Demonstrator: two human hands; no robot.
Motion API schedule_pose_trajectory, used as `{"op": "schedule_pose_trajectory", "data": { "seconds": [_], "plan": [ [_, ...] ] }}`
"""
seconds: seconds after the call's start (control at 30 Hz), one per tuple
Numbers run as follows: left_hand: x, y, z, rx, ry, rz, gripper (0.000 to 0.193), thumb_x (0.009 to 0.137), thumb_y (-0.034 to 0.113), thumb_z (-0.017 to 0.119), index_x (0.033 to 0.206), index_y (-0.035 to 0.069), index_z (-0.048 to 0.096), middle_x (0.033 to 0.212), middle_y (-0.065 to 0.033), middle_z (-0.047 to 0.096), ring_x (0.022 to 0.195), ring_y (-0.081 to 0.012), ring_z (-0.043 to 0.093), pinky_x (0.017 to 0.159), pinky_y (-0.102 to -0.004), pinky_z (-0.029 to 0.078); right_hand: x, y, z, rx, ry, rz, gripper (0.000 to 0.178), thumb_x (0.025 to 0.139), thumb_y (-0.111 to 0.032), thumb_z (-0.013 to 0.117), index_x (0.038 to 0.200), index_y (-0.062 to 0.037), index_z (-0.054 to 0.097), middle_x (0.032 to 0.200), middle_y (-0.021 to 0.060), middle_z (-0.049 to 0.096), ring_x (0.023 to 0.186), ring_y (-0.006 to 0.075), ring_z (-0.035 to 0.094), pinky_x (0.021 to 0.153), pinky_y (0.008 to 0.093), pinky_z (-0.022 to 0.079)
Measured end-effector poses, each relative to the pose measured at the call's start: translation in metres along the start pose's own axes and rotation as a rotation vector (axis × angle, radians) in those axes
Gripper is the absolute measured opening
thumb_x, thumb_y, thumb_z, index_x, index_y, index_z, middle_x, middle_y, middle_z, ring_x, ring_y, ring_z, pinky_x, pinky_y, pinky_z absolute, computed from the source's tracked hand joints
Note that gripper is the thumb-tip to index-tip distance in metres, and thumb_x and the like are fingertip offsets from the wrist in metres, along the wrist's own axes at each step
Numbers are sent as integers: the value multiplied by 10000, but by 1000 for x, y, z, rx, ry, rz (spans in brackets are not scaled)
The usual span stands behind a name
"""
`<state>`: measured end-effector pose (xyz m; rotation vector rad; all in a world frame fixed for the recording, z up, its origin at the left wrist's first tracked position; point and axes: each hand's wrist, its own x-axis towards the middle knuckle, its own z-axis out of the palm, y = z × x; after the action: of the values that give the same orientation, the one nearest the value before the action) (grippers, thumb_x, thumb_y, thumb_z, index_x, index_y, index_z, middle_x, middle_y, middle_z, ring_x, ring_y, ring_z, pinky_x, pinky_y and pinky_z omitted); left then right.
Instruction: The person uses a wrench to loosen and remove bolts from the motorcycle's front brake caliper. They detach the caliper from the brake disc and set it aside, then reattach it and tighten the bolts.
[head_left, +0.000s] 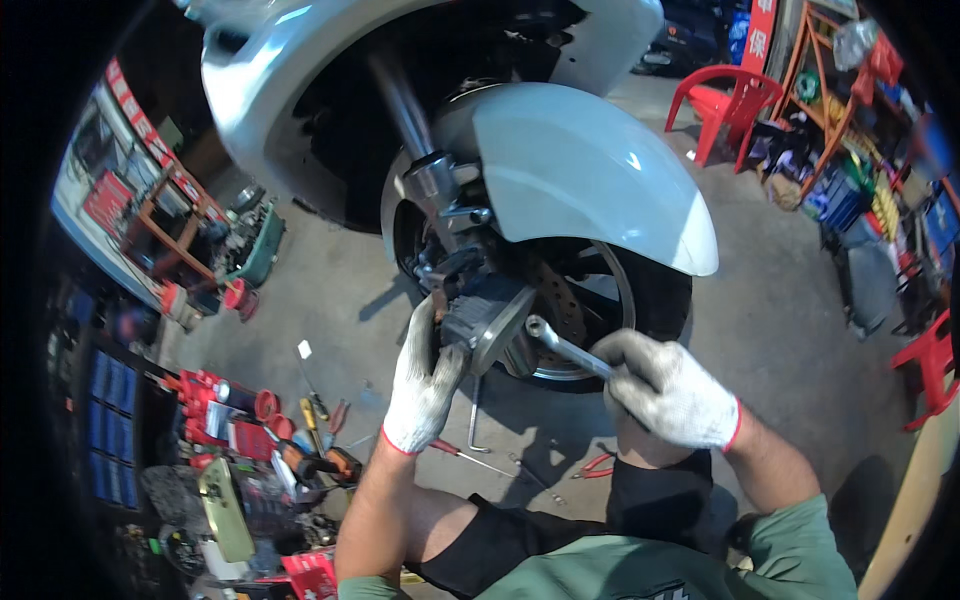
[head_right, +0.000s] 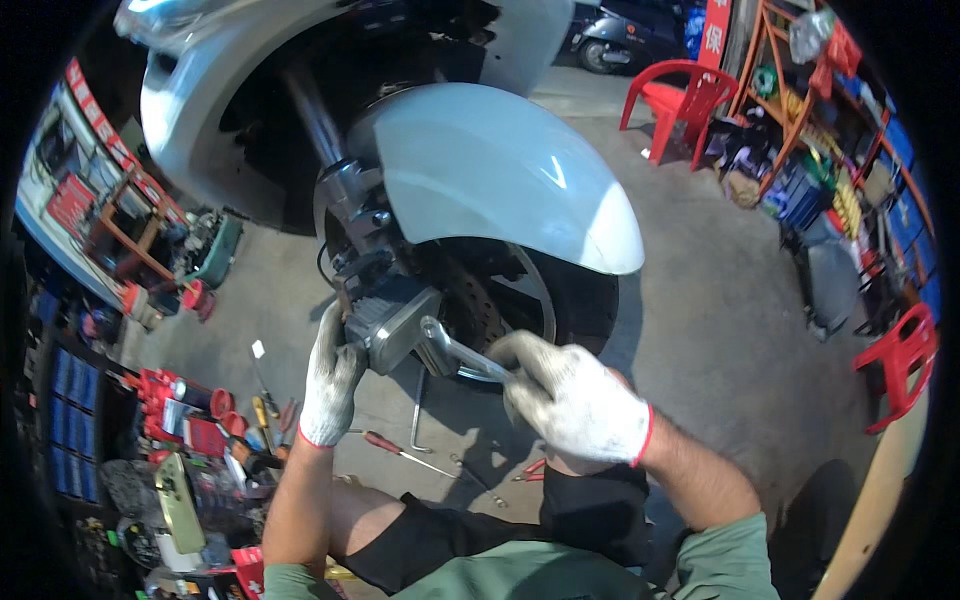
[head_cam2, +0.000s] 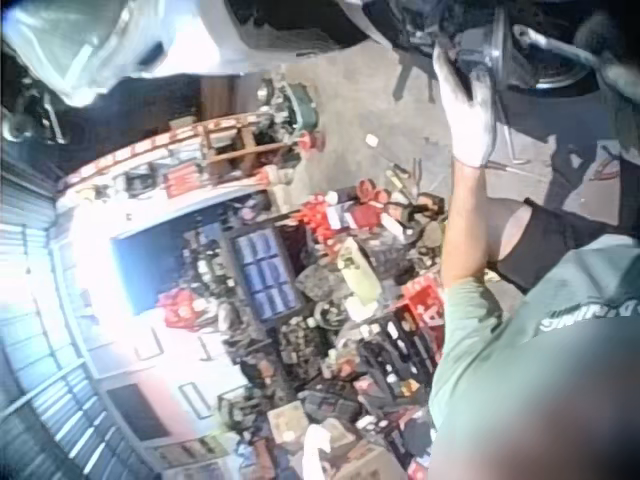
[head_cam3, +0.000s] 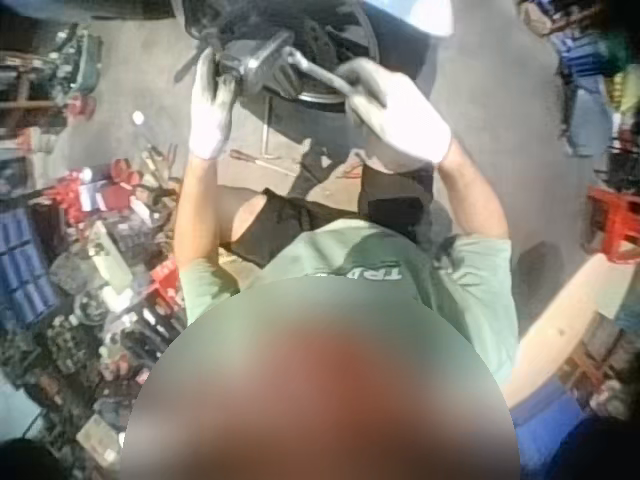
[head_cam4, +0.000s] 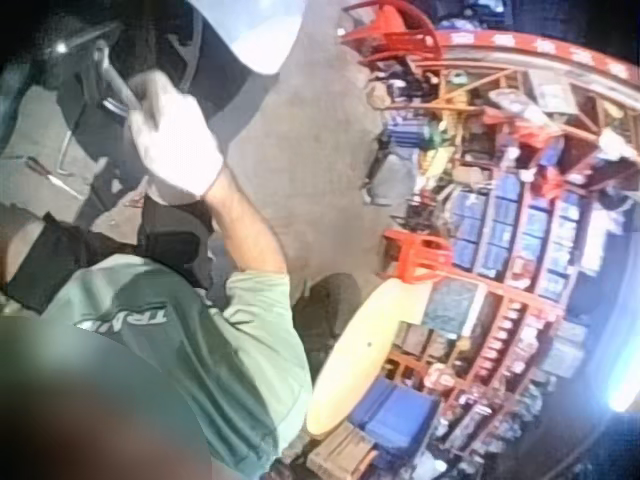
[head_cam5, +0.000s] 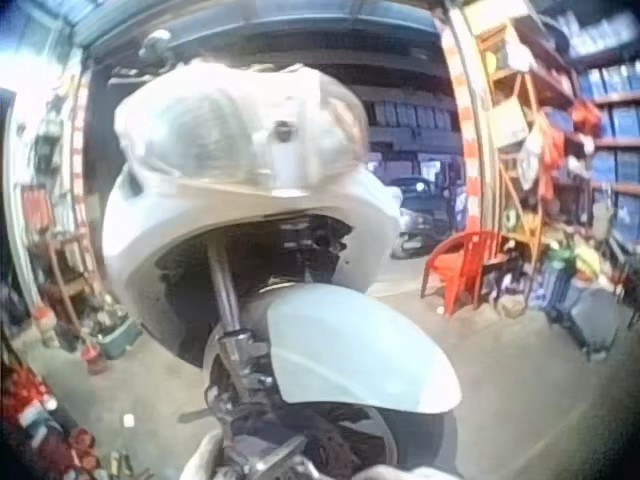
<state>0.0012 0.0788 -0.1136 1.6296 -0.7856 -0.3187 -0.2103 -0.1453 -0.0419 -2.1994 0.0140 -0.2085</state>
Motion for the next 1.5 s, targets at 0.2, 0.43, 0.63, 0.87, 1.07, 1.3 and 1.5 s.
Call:
{"op": "schedule_pose_trajectory", "data": {
  "seconds": [0.2,0.43,0.63,0.87,1.07,1.3,1.5],
  "plan": [
    [-11,23,38,-42,124,-44,1107,799,558,812,1559,18,214,1377,-200,517,1181,-315,612,743,-395,615,-55,65,60,440,-44,122,309,929,-79,570,1221,23,566,756,168,662,680,319,692,611,435,548],
    [-18,6,45,-120,266,-30,1061,833,481,812,1578,66,179,1378,-177,504,1196,-329,589,813,-409,590,-67,83,70,325,-98,-43,281,941,-150,606,1184,-11,577,732,219,669,635,388,682,562,478,539],
    [-16,6,60,-197,355,-29,889,831,518,799,1480,119,341,1358,-104,515,1228,-284,539,895,-413,530,-72,93,68,354,-88,-155,291,896,-126,647,1171,-38,612,693,172,650,605,368,679,532,470,530],
    [-16,-1,76,-170,446,86,650,892,538,721,1338,105,532,1311,-111,603,1194,-276,582,852,-434,547,-73,101,65,379,-149,-263,344,925,-194,618,1222,-32,552,624,196,643,573,388,677,503,478,538],
    [-17,20,52,-121,260,-98,799,865,621,694,1411,66,513,1425,-160,566,1307,-342,552,993,-524,522,-76,108,65,360,-95,-367,309,898,-100,630,1187,12,626,1015,163,666,590,327,681,524,417,553],
    [-14,22,64,-181,440,-49,797,895,515,706,1477,72,389,1385,-138,554,1268,-324,560,964,-490,531,-75,108,66,331,-64,-439,198,902,-74,620,1063,37,650,1129,154,646,641,271,698,540,362,561],
    [8,39,118,-424,582,-118,676,953,640,519,1313,70,566,1118,-104,679,882,-264,666,683,-426,554,-74,103,59,561,-133,-229,230,914,-50,618,1143,-25,620,824,118,704,633,281,704,564,389,553]
  ]
}}
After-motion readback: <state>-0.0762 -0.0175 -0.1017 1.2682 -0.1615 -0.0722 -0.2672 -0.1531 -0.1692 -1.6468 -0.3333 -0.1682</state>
